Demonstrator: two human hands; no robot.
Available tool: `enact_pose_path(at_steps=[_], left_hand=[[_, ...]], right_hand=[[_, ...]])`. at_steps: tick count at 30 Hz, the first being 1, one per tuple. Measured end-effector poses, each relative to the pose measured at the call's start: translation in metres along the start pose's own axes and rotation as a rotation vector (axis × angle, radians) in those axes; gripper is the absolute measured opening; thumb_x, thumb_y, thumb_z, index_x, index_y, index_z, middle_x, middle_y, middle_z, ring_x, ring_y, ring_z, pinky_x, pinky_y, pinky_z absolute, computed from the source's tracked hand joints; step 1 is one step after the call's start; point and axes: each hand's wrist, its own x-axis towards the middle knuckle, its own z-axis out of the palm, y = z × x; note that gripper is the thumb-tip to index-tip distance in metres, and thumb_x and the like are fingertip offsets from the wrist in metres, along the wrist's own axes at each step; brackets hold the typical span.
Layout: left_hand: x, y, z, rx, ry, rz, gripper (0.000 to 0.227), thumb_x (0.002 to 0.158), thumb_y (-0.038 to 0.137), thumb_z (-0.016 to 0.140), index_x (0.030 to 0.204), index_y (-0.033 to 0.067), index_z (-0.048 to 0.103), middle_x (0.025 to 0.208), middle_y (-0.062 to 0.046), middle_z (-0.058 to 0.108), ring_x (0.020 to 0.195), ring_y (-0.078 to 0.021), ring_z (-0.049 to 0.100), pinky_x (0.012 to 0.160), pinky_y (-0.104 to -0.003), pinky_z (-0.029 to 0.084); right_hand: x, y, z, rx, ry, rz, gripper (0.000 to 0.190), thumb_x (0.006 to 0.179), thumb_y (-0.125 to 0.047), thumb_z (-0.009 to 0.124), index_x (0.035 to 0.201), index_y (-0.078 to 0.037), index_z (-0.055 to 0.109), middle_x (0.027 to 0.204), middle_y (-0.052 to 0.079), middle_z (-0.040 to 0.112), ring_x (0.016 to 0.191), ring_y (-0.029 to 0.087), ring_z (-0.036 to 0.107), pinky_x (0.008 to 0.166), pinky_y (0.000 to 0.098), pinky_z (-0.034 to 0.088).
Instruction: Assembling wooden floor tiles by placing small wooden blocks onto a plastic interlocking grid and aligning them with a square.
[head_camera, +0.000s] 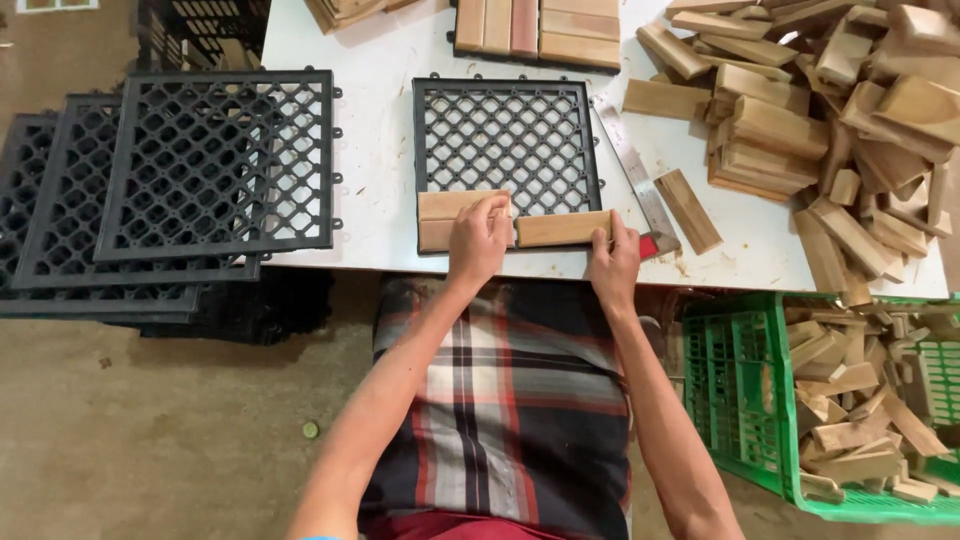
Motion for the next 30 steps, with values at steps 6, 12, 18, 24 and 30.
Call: enact_pose_path(at_steps=[6,12,18,24,30], left_hand=[[-0.002,-0.017,-0.021,0.727,-0.082,0.47,0.064,0.1,0.061,0.05,0.141,0.0131,0.06,0.153,-0.013,0.051,0.146,-0.0389,0.039,0.114,-0.061,0.027],[-0.001,-0.027,-0.022,0.818,-0.06,0.605,0.088,0.08,0.081,0.062,0.145,0.0221,0.052,0.151,-0.015,0.047,0.144,-0.0394,0.039,0.115,-0.063,0.024],[0.005,-0.032,-0.026,0.811,-0.089,0.617,0.095,0.077,0.086,0.06,0.147,0.0219,0.049,0.146,-0.012,0.049,0.141,-0.0349,0.041,0.112,-0.062,0.027],[0.01,-0.041,-0.033,0.818,-0.134,0.645,0.103,0.069,0.084,0.065,0.147,0.0199,0.049,0.143,-0.008,0.052,0.136,-0.0284,0.043,0.109,-0.06,0.026],[0.014,-0.031,-0.04,0.751,-0.155,0.704,0.098,0.074,0.081,0.065,0.145,0.016,0.05,0.138,-0.01,0.054,0.132,-0.0281,0.045,0.107,-0.055,0.027]], right_hand=[[-0.005,0.02,0.026,-0.413,0.141,-0.155,0.045,0.103,-0.022,0.061,0.147,-0.012,0.058,0.113,0.02,0.054,0.103,0.043,0.058,0.093,0.0529,0.048],[-0.024,-0.038,0.025,-0.723,0.241,-0.376,0.042,0.098,-0.011,0.057,0.138,-0.02,0.063,0.143,0.009,0.037,0.113,0.029,0.046,0.091,0.0433,0.042],[-0.029,-0.032,0.043,-0.651,-0.029,-0.682,0.065,0.097,-0.062,0.06,0.149,-0.023,0.056,0.144,0.002,0.052,0.14,0.023,0.039,0.117,0.0456,0.012],[-0.027,-0.026,0.037,-0.666,-0.018,-0.779,0.071,0.094,-0.065,0.059,0.15,-0.022,0.055,0.134,0.005,0.052,0.133,0.026,0.043,0.117,0.0463,0.022],[-0.025,-0.031,0.03,-0.693,0.062,-0.789,0.069,0.096,-0.066,0.055,0.147,-0.02,0.058,0.13,0.008,0.054,0.13,0.03,0.048,0.116,0.048,0.029]])
